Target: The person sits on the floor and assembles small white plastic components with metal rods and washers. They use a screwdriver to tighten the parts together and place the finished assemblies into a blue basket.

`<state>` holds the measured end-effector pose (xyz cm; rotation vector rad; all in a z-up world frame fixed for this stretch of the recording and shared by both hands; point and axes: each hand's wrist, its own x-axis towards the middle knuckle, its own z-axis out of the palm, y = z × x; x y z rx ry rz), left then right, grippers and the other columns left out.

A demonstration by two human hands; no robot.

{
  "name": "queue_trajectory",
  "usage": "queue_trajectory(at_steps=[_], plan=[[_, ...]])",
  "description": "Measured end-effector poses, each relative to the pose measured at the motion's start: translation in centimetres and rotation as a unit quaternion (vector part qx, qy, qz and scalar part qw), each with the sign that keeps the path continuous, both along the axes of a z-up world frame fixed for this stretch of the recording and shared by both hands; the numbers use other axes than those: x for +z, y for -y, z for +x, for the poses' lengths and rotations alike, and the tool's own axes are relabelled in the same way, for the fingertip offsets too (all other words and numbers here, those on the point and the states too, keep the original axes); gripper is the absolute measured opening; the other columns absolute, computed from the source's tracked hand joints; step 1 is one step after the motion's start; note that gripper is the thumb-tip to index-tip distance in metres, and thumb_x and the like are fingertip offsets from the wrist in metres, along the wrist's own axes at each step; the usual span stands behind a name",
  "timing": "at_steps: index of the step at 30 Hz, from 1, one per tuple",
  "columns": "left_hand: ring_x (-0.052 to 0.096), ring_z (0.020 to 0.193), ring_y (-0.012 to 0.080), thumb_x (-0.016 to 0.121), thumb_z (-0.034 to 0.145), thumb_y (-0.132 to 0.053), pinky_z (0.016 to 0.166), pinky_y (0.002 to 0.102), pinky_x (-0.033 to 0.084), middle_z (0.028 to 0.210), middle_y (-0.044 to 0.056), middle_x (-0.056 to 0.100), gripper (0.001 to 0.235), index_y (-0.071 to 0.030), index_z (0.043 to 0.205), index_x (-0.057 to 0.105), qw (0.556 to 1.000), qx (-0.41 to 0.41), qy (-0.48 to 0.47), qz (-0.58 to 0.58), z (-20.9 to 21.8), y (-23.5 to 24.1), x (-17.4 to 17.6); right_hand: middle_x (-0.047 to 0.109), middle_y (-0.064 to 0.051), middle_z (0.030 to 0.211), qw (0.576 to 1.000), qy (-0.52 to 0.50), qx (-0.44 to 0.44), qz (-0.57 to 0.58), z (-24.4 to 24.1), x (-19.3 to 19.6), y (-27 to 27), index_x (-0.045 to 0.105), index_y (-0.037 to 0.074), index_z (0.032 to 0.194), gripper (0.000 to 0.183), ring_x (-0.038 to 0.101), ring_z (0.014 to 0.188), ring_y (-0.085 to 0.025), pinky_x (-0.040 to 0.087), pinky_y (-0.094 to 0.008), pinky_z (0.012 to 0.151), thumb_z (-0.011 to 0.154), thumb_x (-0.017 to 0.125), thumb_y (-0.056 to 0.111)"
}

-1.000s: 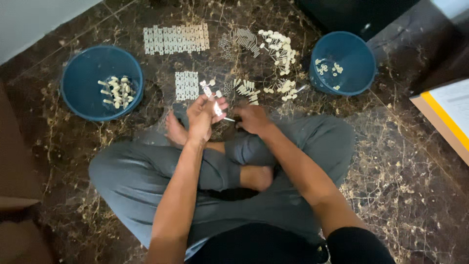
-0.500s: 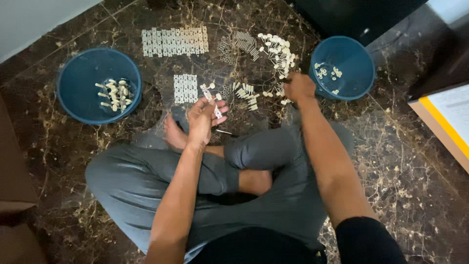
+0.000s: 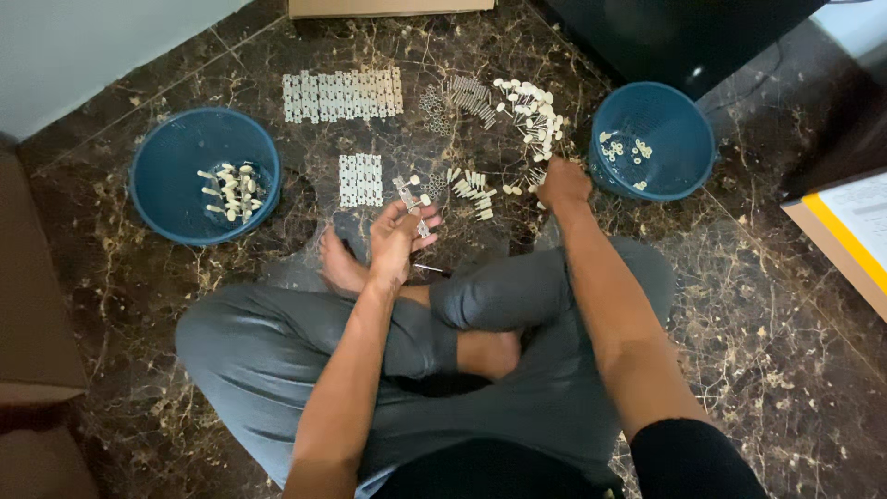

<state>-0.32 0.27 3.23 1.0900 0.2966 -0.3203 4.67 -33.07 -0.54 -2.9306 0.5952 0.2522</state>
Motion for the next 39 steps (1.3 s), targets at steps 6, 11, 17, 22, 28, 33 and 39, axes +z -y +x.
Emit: queue_trajectory(at_steps=[6, 11, 17, 22, 28, 33, 39], plan=[[0.075, 0.102, 0.0378, 0.06, 0.1, -0.012, 0.075, 0.049, 0.066, 0.117, 0.028, 0.071, 0.037, -0.004, 0.136, 0.056, 0.999, -0.009, 0.025, -0.029, 0.2, -0.4, -1.3, 0.073, -0.028, 0.111, 1.0, -0.006, 0.024, 0.016, -0.4, -0.8, 0.5, 0.069, -0.008, 0.124, 0.037, 0.072, 0.109, -0.049, 0.063, -0.067, 0.088, 0.096, 0.079, 0.015], [0.074, 0.104, 0.0368, 0.06, 0.094, -0.004, 0.077, 0.046, 0.067, 0.12, 0.026, 0.071, 0.042, -0.006, 0.136, 0.059, 0.998, -0.021, 0.027, -0.047, 0.4, -0.2, -1.3, 0.074, -0.026, 0.102, 0.999, -0.002, 0.02, 0.026, 0.1, -0.9, 0.5, 0.074, -0.005, 0.113, 0.026, 0.073, 0.103, -0.05, 0.063, -0.067, 0.08, 0.096, 0.078, 0.014], [0.073, 0.107, 0.0382, 0.054, 0.097, -0.005, 0.078, 0.047, 0.066, 0.121, 0.027, 0.07, 0.04, -0.004, 0.136, 0.058, 0.996, -0.026, 0.035, -0.072, 0.0, -0.8, 0.3, 0.074, -0.023, 0.092, 0.998, -0.039, 0.042, 0.035, -0.8, 1.4, -0.6, 0.076, -0.003, 0.097, 0.02, 0.075, 0.092, -0.046, 0.065, -0.065, 0.075, 0.097, 0.076, 0.017], [0.074, 0.104, 0.0365, 0.053, 0.095, -0.006, 0.077, 0.046, 0.066, 0.118, 0.026, 0.072, 0.04, -0.006, 0.135, 0.06, 0.997, -0.024, 0.02, -0.072, 0.4, -0.7, 0.1, 0.076, -0.022, 0.091, 0.998, -0.04, 0.044, 0.015, 0.5, 0.2, 0.0, 0.078, 0.0, 0.097, 0.02, 0.076, 0.093, -0.045, 0.065, -0.063, 0.073, 0.096, 0.077, 0.02], [0.074, 0.104, 0.0374, 0.051, 0.096, -0.004, 0.077, 0.047, 0.066, 0.117, 0.026, 0.072, 0.04, -0.006, 0.135, 0.059, 0.996, -0.031, 0.024, -0.08, 0.6, -0.7, -0.9, 0.075, -0.027, 0.097, 0.998, -0.06, 0.027, 0.01, -0.3, 0.3, -0.6, 0.077, -0.004, 0.097, 0.026, 0.075, 0.096, -0.047, 0.065, -0.065, 0.076, 0.098, 0.074, 0.022], [0.073, 0.105, 0.0401, 0.051, 0.096, -0.003, 0.078, 0.049, 0.065, 0.118, 0.029, 0.071, 0.04, -0.003, 0.136, 0.059, 0.995, -0.024, 0.023, -0.091, 0.6, -0.7, -1.0, 0.074, -0.028, 0.095, 0.996, -0.085, 0.035, 0.018, -0.4, 0.8, -1.2, 0.078, -0.006, 0.092, 0.028, 0.075, 0.092, -0.047, 0.063, -0.065, 0.076, 0.102, 0.069, 0.019], [0.071, 0.107, 0.0407, 0.052, 0.098, -0.004, 0.08, 0.05, 0.065, 0.12, 0.03, 0.069, 0.041, 0.0, 0.138, 0.057, 0.993, -0.019, 0.019, -0.115, 1.0, -0.6, -2.4, 0.072, -0.024, 0.077, 0.998, -0.05, 0.04, 0.03, -0.7, 1.9, -0.8, 0.077, 0.0, 0.076, 0.032, 0.075, 0.079, -0.043, 0.061, -0.063, 0.073, 0.102, 0.07, 0.018]])
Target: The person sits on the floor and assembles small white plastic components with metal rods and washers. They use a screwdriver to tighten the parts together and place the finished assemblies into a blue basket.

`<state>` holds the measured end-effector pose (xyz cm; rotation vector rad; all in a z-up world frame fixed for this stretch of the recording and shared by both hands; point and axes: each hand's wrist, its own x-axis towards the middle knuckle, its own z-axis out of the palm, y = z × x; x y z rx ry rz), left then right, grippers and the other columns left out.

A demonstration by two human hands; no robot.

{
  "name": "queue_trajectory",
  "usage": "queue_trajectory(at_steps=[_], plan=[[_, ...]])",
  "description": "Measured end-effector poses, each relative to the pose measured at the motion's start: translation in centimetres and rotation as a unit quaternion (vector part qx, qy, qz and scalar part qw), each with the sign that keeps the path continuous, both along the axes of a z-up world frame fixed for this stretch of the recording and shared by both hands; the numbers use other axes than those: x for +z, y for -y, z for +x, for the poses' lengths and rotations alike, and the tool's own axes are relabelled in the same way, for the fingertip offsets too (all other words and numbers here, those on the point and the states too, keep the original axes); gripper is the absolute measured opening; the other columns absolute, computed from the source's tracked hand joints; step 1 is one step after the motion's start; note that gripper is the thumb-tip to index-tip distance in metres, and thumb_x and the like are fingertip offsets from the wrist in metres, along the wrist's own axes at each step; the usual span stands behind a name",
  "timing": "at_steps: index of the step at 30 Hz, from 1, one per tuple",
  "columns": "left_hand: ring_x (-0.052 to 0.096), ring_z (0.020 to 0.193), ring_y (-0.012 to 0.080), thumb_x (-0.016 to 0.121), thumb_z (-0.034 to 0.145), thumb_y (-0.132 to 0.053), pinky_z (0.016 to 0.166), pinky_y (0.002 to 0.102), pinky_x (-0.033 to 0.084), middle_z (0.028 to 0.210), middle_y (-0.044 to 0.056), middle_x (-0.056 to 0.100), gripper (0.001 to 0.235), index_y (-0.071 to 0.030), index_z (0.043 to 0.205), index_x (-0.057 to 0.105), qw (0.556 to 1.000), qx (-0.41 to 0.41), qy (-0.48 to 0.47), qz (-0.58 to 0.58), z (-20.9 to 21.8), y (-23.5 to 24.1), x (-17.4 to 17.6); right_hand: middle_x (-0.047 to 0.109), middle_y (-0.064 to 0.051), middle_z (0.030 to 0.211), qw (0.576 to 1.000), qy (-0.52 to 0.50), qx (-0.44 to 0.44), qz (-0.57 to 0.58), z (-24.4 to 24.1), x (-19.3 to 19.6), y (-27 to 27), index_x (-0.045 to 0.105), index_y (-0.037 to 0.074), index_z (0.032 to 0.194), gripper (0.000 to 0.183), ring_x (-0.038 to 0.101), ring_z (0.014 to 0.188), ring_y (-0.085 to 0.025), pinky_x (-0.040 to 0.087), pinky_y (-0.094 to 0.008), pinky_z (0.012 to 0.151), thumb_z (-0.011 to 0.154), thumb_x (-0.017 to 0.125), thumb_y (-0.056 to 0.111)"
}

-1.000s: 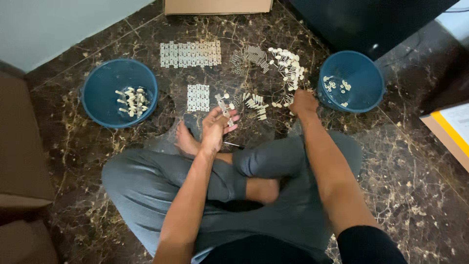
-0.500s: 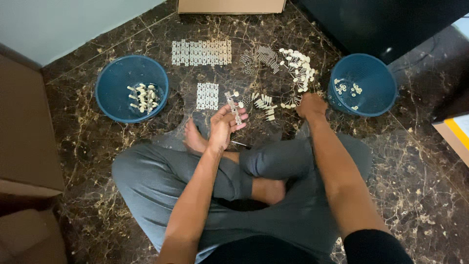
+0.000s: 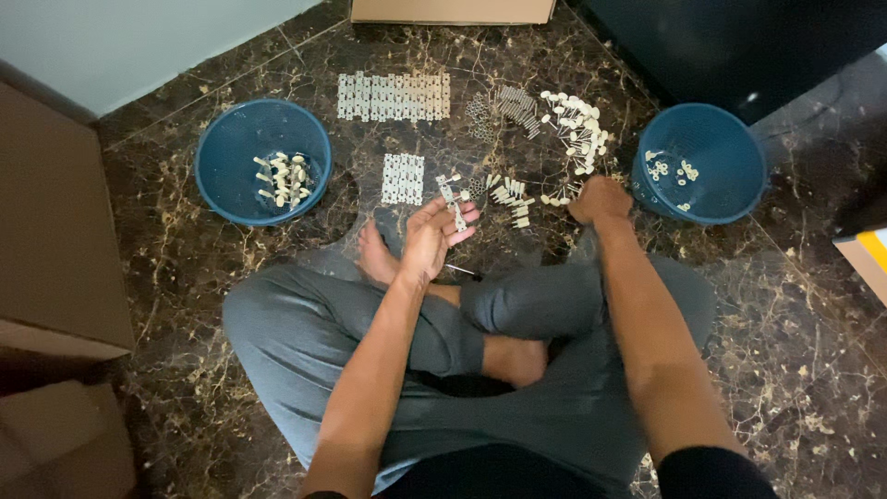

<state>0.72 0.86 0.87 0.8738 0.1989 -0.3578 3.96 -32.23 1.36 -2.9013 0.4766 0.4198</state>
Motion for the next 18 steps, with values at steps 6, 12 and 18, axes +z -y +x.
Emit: queue_trajectory(at_steps=[6, 12, 18], plan=[[0.071, 0.11, 0.0388, 0.054, 0.1, -0.005, 0.084, 0.05, 0.063, 0.123, 0.031, 0.068, 0.04, 0.006, 0.138, 0.054, 0.999, -0.016, -0.032, -0.04, -0.2, -0.6, 1.4, 0.067, -0.017, 0.065, 0.948, 0.26, 0.074, 0.168, -2.4, -0.5, 0.3, 0.076, 0.004, 0.083, 0.018, 0.069, 0.069, -0.045, 0.055, -0.055, 0.061, 0.089, 0.088, 0.015], [0.07, 0.109, 0.04, 0.053, 0.099, -0.002, 0.081, 0.051, 0.065, 0.124, 0.033, 0.067, 0.044, 0.009, 0.141, 0.05, 0.997, -0.024, -0.03, -0.06, -0.7, -0.3, 3.6, 0.074, -0.009, 0.082, 0.86, 0.29, 0.018, 0.42, -6.7, 5.7, -8.7, 0.08, 0.011, 0.102, 0.017, 0.066, 0.074, -0.014, 0.055, -0.03, 0.068, 0.089, 0.076, 0.001], [0.066, 0.115, 0.041, 0.049, 0.101, 0.001, 0.087, 0.052, 0.062, 0.131, 0.032, 0.064, 0.044, 0.004, 0.145, 0.051, 0.997, -0.052, 0.006, -0.058, -0.9, -0.1, 2.6, 0.076, -0.02, 0.094, 0.803, 0.312, 0.166, 0.481, -7.4, 5.6, -12.3, 0.08, 0.003, 0.108, 0.012, 0.075, 0.089, -0.038, 0.058, -0.045, 0.075, 0.096, 0.078, 0.0]])
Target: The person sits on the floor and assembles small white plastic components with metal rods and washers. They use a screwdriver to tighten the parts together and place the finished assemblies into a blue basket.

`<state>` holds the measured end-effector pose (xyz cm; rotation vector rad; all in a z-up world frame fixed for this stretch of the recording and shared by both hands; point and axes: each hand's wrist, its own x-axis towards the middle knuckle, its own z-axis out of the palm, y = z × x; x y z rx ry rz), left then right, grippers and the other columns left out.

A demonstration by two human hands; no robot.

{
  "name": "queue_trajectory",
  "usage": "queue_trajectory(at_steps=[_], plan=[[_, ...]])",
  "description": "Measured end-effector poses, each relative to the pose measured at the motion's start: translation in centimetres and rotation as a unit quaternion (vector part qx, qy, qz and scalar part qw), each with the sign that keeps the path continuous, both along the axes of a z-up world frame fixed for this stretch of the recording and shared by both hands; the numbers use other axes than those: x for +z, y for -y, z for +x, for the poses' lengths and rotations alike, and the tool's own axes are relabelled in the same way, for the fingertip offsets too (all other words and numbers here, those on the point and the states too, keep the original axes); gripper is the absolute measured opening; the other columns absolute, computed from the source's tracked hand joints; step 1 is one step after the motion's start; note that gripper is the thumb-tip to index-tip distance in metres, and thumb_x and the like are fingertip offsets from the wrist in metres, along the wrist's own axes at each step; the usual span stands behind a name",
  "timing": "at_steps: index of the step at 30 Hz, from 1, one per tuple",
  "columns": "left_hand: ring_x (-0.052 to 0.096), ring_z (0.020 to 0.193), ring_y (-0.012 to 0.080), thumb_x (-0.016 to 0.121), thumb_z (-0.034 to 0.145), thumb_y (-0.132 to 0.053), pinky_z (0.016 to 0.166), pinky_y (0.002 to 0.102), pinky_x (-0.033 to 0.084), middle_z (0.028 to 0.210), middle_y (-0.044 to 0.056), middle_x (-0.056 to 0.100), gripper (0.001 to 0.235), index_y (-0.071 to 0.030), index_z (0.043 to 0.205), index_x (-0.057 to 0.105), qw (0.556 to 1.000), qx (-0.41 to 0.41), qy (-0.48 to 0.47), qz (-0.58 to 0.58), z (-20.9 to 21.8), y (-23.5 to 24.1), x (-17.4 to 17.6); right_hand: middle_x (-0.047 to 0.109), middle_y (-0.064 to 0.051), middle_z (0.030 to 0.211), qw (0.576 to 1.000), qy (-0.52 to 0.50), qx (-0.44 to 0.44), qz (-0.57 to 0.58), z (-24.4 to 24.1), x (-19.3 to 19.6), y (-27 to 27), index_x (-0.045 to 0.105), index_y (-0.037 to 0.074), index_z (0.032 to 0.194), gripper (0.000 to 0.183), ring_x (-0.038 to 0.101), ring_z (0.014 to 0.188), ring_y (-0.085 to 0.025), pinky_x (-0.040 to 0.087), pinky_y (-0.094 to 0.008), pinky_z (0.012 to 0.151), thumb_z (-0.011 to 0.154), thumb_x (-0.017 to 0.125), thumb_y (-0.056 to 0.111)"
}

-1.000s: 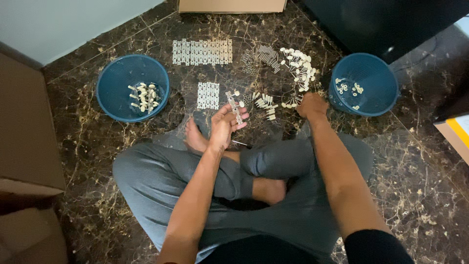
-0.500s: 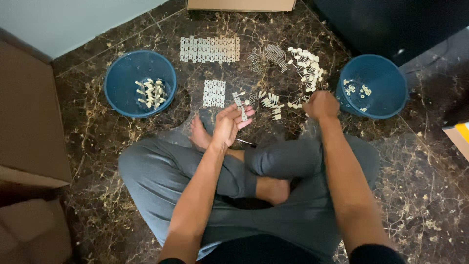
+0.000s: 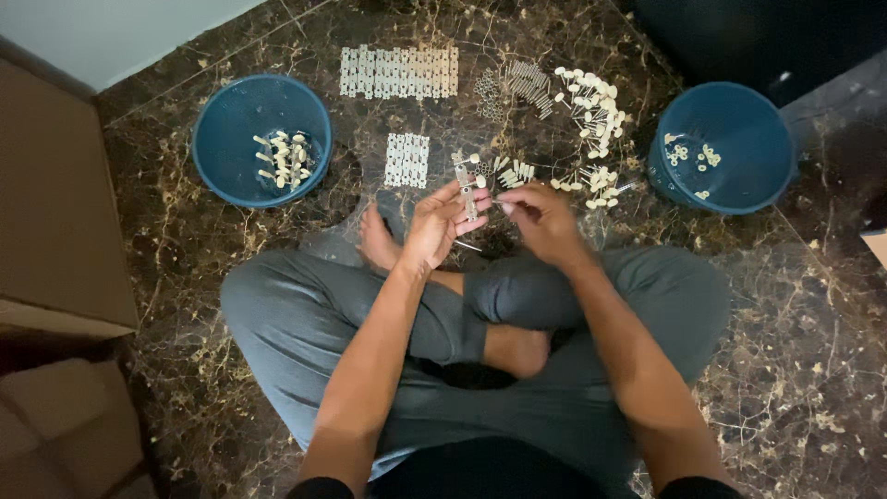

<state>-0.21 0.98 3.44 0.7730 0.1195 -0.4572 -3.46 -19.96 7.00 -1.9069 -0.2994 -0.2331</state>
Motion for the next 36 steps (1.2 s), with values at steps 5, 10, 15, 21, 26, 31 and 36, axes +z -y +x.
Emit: queue_trajectory(at_steps=[5, 10, 15, 21, 26, 31, 36], plan=[[0.067, 0.115, 0.0421, 0.046, 0.102, 0.004, 0.088, 0.053, 0.062, 0.132, 0.032, 0.063, 0.045, 0.003, 0.147, 0.049, 1.0, 0.002, 0.006, -0.003, 0.2, 0.4, -1.0, 0.076, -0.012, 0.099, 0.999, 0.024, 0.003, -0.045, 0.1, -1.2, -2.2, 0.084, 0.015, 0.114, 0.018, 0.072, 0.083, -0.035, 0.055, -0.044, 0.068, 0.099, 0.075, 0.01], [0.07, 0.111, 0.0402, 0.051, 0.103, 0.001, 0.085, 0.049, 0.064, 0.13, 0.031, 0.065, 0.044, 0.002, 0.146, 0.05, 1.0, 0.003, -0.006, 0.006, 0.5, 0.6, -2.0, 0.073, -0.019, 0.095, 0.997, 0.019, 0.018, -0.071, 0.6, -1.1, -2.5, 0.08, 0.011, 0.114, 0.016, 0.07, 0.087, -0.048, 0.057, -0.053, 0.069, 0.099, 0.073, 0.006], [0.071, 0.108, 0.0384, 0.055, 0.101, 0.0, 0.085, 0.048, 0.065, 0.127, 0.029, 0.067, 0.043, 0.002, 0.144, 0.053, 1.0, 0.014, -0.016, 0.012, 0.5, 0.9, -2.4, 0.071, -0.019, 0.09, 0.997, 0.023, 0.031, -0.068, 0.8, -1.3, -2.6, 0.079, 0.008, 0.113, 0.014, 0.069, 0.083, -0.048, 0.055, -0.052, 0.067, 0.103, 0.07, 0.004], [0.073, 0.101, 0.042, 0.06, 0.098, -0.002, 0.081, 0.052, 0.064, 0.12, 0.03, 0.069, 0.039, 0.006, 0.137, 0.058, 0.998, 0.023, -0.025, 0.06, 0.7, 1.1, -3.6, 0.073, -0.018, 0.094, 0.994, 0.043, -0.005, -0.105, 0.4, -0.9, -3.1, 0.077, 0.009, 0.113, 0.013, 0.07, 0.085, -0.049, 0.056, -0.053, 0.065, 0.1, 0.074, 0.009], [0.076, 0.093, 0.0386, 0.063, 0.094, -0.003, 0.076, 0.049, 0.065, 0.111, 0.027, 0.073, 0.037, 0.006, 0.131, 0.063, 0.992, 0.013, -0.016, 0.128, 0.9, 1.3, -4.8, 0.063, -0.025, 0.082, 0.994, 0.041, 0.001, -0.105, 0.3, -1.7, -3.0, 0.073, 0.002, 0.108, 0.01, 0.063, 0.079, -0.056, 0.05, -0.057, 0.058, 0.102, 0.07, 0.009], [0.076, 0.093, 0.0367, 0.061, 0.093, -0.004, 0.075, 0.048, 0.065, 0.111, 0.026, 0.073, 0.038, 0.005, 0.129, 0.065, 0.983, -0.016, -0.013, 0.185, 0.5, 1.0, -4.1, 0.064, -0.015, 0.086, 0.982, 0.069, -0.01, -0.176, -0.2, -4.1, -2.9, 0.072, 0.008, 0.11, 0.011, 0.066, 0.08, -0.048, 0.053, -0.054, 0.061, 0.101, 0.067, 0.009], [0.073, 0.1, 0.0396, 0.062, 0.095, -0.006, 0.079, 0.05, 0.063, 0.118, 0.028, 0.071, 0.041, 0.007, 0.134, 0.061, 0.983, -0.027, -0.022, 0.179, 0.3, 0.6, -2.6, 0.061, -0.02, 0.082, 0.991, 0.032, -0.02, -0.129, 0.0, -4.2, -3.1, 0.07, 0.004, 0.108, 0.008, 0.063, 0.076, -0.053, 0.051, -0.059, 0.061, 0.101, 0.068, 0.008]])
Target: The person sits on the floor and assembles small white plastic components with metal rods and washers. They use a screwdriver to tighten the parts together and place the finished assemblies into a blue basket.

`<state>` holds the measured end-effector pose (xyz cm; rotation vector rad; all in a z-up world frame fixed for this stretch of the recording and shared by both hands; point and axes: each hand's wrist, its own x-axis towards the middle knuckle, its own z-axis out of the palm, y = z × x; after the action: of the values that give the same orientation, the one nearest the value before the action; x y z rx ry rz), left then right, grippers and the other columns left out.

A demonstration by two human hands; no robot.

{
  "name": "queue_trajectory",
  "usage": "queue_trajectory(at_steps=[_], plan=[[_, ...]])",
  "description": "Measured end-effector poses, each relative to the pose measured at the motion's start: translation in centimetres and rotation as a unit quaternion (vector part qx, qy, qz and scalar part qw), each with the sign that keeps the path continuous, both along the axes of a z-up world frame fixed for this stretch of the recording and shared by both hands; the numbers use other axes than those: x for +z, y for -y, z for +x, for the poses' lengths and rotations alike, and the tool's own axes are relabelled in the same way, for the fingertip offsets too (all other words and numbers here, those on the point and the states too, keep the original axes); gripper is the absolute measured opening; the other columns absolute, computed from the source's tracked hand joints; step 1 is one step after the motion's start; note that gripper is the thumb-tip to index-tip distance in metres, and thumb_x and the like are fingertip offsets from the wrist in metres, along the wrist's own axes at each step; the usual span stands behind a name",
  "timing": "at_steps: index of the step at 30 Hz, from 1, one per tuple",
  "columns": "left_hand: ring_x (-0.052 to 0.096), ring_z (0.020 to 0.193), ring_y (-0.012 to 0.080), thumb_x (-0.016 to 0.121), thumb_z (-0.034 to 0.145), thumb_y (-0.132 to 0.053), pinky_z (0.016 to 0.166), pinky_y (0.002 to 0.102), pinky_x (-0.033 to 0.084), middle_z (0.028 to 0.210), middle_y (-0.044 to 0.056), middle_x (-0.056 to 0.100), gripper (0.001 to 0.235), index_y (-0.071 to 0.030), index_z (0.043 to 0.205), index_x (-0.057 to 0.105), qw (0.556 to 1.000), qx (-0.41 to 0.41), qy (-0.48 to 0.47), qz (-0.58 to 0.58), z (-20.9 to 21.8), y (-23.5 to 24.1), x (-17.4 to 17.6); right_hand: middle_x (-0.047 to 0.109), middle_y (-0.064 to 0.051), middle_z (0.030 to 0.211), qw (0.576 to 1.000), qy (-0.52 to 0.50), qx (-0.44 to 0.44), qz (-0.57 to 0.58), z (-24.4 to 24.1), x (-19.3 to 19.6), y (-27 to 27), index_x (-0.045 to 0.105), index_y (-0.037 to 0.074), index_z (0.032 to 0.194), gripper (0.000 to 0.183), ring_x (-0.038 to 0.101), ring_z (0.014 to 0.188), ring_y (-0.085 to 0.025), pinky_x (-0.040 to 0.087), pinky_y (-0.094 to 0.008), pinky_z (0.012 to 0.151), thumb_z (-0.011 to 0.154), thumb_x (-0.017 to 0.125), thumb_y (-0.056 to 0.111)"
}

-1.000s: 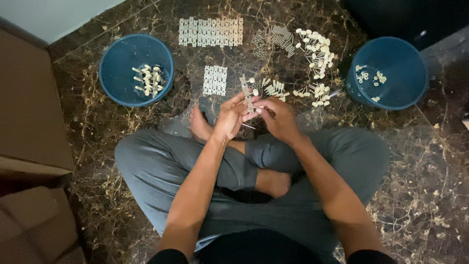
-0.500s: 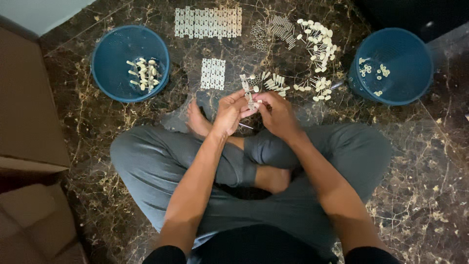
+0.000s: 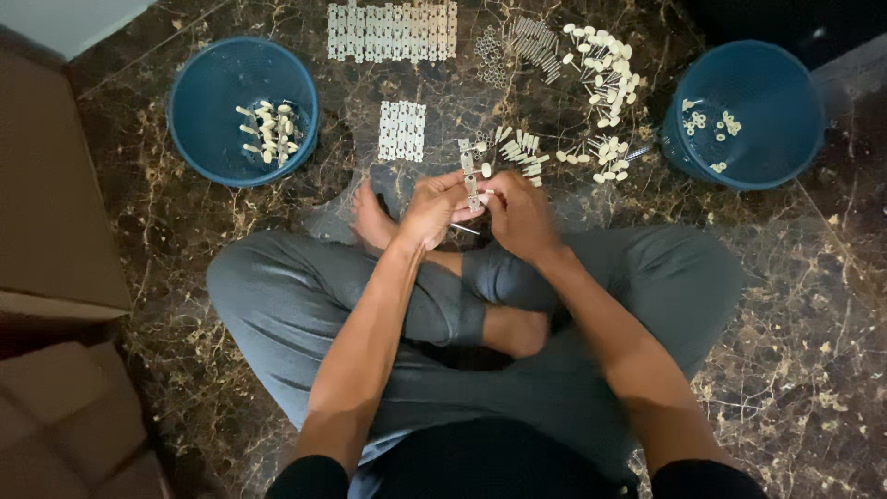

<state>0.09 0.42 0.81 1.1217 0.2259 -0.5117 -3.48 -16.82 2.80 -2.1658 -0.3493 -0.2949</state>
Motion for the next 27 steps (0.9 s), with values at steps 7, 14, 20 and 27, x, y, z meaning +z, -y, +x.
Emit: queue_trajectory(at_steps=[7, 14, 20, 27], plan=[[0.073, 0.1, 0.0405, 0.054, 0.096, -0.001, 0.08, 0.052, 0.063, 0.117, 0.028, 0.071, 0.04, 0.008, 0.135, 0.059, 0.999, 0.001, -0.028, -0.041, -0.3, -0.1, 0.6, 0.071, -0.013, 0.078, 0.993, -0.107, -0.034, 0.038, 0.3, 0.0, 0.6, 0.073, 0.008, 0.107, 0.011, 0.071, 0.072, -0.038, 0.054, -0.046, 0.057, 0.097, 0.077, 0.013], [0.076, 0.1, 0.0326, 0.057, 0.095, -0.003, 0.085, 0.047, 0.064, 0.117, 0.023, 0.073, 0.042, 0.008, 0.135, 0.059, 0.994, -0.003, -0.054, -0.092, 1.1, -0.7, -6.6, 0.077, -0.021, 0.083, 0.926, -0.265, -0.027, 0.267, 1.2, 0.0, 1.1, 0.069, -0.003, 0.108, 0.025, 0.072, 0.06, -0.015, 0.06, -0.027, 0.053, 0.089, 0.081, 0.009], [0.075, 0.102, 0.0351, 0.059, 0.097, -0.005, 0.086, 0.048, 0.064, 0.12, 0.026, 0.071, 0.04, 0.006, 0.135, 0.06, 0.992, 0.007, -0.055, -0.109, 0.1, -0.5, 1.3, 0.074, -0.021, 0.079, 0.928, -0.247, -0.017, 0.279, 1.1, 1.4, 1.3, 0.069, -0.005, 0.104, 0.022, 0.074, 0.063, -0.017, 0.061, -0.028, 0.054, 0.092, 0.081, 0.009], [0.074, 0.103, 0.0394, 0.055, 0.101, -0.001, 0.085, 0.049, 0.065, 0.121, 0.033, 0.068, 0.037, 0.009, 0.136, 0.057, 0.99, 0.068, -0.042, -0.114, 0.6, -1.9, 3.0, 0.075, -0.018, 0.078, 0.975, -0.142, -0.045, 0.165, 2.7, -1.1, 3.2, 0.07, -0.004, 0.103, 0.014, 0.074, 0.065, -0.022, 0.058, -0.034, 0.053, 0.106, 0.066, 0.009]])
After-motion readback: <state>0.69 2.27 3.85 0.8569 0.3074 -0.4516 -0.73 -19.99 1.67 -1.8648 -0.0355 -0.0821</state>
